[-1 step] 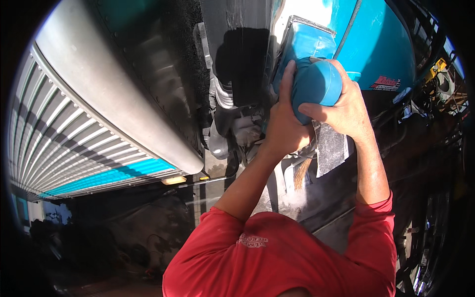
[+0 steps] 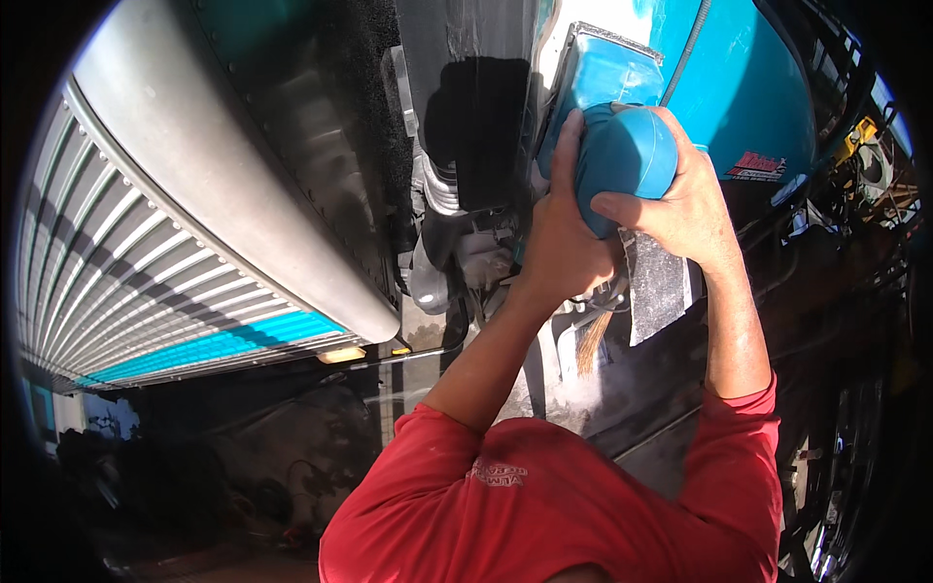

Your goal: The person uses a handheld electric sander to smooth a teal vehicle panel near the wheel well. They move the sander along the seam and then wipe the surface with a cloth to remove dust.

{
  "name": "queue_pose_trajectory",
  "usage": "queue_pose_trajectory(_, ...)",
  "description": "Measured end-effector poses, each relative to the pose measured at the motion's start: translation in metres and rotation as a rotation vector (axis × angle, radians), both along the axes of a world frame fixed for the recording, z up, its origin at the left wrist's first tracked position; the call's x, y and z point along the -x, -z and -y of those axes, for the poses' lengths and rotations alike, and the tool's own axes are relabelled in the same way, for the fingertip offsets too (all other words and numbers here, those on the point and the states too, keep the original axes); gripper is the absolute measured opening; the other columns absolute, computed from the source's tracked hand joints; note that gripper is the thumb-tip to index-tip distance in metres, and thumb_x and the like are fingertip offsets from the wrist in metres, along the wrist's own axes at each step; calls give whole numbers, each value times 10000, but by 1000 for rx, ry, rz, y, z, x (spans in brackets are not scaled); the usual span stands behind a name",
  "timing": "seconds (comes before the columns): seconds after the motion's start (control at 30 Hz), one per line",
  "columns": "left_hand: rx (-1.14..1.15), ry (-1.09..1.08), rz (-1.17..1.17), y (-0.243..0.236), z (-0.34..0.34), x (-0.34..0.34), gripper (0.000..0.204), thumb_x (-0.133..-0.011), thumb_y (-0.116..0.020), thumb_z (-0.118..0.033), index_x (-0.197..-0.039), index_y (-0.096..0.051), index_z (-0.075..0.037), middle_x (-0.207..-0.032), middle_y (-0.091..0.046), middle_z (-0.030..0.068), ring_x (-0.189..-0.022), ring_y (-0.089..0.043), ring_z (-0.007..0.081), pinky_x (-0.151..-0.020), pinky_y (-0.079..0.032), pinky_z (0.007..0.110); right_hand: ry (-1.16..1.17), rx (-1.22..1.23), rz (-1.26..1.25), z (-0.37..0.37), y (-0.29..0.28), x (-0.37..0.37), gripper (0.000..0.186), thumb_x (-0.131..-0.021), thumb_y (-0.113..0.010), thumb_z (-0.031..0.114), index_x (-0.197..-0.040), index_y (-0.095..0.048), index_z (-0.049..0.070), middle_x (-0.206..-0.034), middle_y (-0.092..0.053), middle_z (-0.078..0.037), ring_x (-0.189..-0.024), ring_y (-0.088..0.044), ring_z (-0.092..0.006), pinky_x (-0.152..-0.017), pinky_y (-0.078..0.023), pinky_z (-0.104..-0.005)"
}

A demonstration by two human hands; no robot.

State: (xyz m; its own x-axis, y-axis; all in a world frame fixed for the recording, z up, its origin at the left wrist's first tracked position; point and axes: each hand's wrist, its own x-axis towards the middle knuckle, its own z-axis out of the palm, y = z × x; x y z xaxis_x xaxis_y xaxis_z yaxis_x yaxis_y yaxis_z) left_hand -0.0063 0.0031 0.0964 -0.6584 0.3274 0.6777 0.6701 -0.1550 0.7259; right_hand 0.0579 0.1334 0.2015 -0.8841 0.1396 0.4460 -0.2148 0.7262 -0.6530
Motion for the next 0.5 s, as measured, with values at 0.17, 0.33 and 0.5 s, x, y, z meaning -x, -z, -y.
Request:
queue_pose_trajectory(0.17,-51,-64,-117,-22,-21,7,1196,-793,-742,19,-1729,-12,-129,-1246,-706,370,-1161,-692,566,-971,-580,571,-87,-19,-68,-27,-29,1,805,-716,-953,368,-1394,-656,53,-1161,-778,-114,-1043,-762,-219,-943,-614,-380)
queue_pose_trajectory(0.33,5,-50,-55,-1,-13,-1,1189,-801,-743,11,-1727,-7,-120,-1268,-694,377,-1172,-683,574,-983,-576,574,-24,-59,-57,-13,2,1,792,-704,-971,407,-1370,-674,96,-1168,-791,-138,-1072,-778,-271,-973,-610,-424)
queue_pose_trajectory(0.5,16,-69,-84,-14,-13,-1,1170,-808,-733,3,-1720,-6,-93,-1215,-706,385,-1114,-695,586,-945,-588,580,-64,-58,-78,-21,-10,-2,751,-715,-963,393,-1346,-689,92,-1139,-789,-112,-1052,-771,-252,-952,-612,-409)
